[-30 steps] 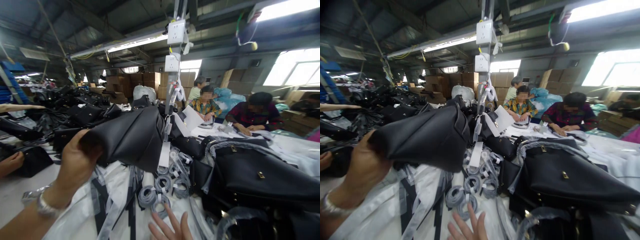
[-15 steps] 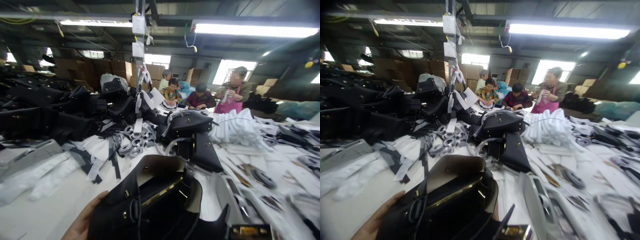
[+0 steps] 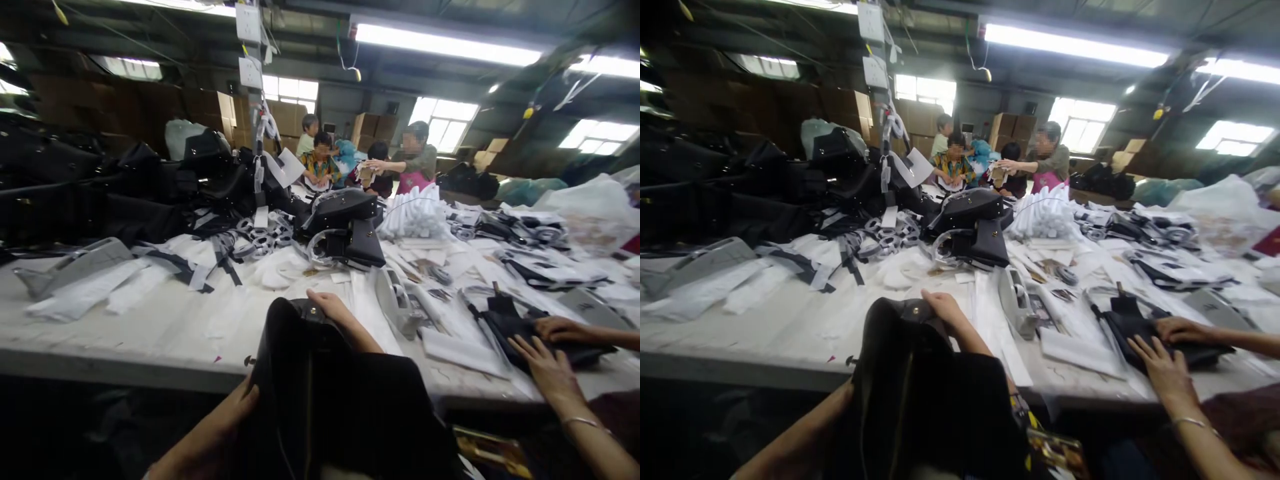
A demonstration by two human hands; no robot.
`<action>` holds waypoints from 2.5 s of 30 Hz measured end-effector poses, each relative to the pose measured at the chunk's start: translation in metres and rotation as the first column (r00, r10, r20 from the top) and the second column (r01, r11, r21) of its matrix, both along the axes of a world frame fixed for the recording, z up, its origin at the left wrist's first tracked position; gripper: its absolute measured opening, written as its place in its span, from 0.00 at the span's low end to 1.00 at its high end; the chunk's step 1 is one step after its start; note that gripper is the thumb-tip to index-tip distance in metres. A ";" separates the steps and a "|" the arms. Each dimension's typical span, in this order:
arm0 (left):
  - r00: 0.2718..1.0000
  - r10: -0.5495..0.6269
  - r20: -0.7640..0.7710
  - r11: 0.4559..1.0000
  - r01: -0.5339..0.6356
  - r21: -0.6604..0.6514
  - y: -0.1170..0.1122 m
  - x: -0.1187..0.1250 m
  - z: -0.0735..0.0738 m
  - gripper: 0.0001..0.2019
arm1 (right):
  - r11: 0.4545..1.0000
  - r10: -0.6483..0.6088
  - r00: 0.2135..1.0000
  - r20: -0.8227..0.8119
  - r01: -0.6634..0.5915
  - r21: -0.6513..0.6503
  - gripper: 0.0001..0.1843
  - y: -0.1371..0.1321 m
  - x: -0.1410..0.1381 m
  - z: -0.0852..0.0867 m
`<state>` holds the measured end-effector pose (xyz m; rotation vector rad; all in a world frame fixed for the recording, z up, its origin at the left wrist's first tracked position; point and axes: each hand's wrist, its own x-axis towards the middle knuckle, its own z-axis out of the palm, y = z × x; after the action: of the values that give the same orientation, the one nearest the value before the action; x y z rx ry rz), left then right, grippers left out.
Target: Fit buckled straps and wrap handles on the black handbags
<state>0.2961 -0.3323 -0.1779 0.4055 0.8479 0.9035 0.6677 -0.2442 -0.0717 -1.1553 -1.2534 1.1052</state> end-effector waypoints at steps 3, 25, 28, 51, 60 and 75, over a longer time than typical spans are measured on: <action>0.993 0.109 0.034 0.992 -0.107 -0.070 0.003 0.010 0.001 0.32 | 0.973 0.112 0.990 -0.089 -0.127 -0.194 0.22 0.044 -0.120 -0.028; 0.788 0.567 0.239 0.821 -0.566 -0.080 0.060 0.099 -0.089 0.25 | 0.990 -0.138 0.984 0.109 0.137 0.018 0.32 0.039 -0.139 -0.081; 0.904 0.425 0.057 0.899 -0.428 0.093 0.051 0.096 -0.086 0.19 | 0.975 -0.139 0.966 0.220 0.095 0.201 0.10 0.060 -0.143 -0.075; -0.024 0.701 -0.713 0.488 0.745 0.454 0.159 -0.016 0.071 0.38 | 0.990 0.038 0.717 0.696 -0.120 0.069 0.15 0.109 -0.131 -0.041; -0.072 0.662 -0.746 0.403 0.873 0.273 0.171 -0.031 0.047 0.13 | 0.965 0.230 0.947 0.223 -0.192 -0.179 0.24 0.124 -0.107 -0.063; 0.662 0.707 -0.248 0.676 -0.531 0.511 0.140 -0.023 0.010 0.19 | 0.941 -0.094 0.884 0.458 -0.072 0.332 0.12 0.043 -0.115 -0.083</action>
<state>0.2731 -0.1918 -0.1684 0.7038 1.2576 1.7140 0.5526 -0.2007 -0.1546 -1.1929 -1.7320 0.5697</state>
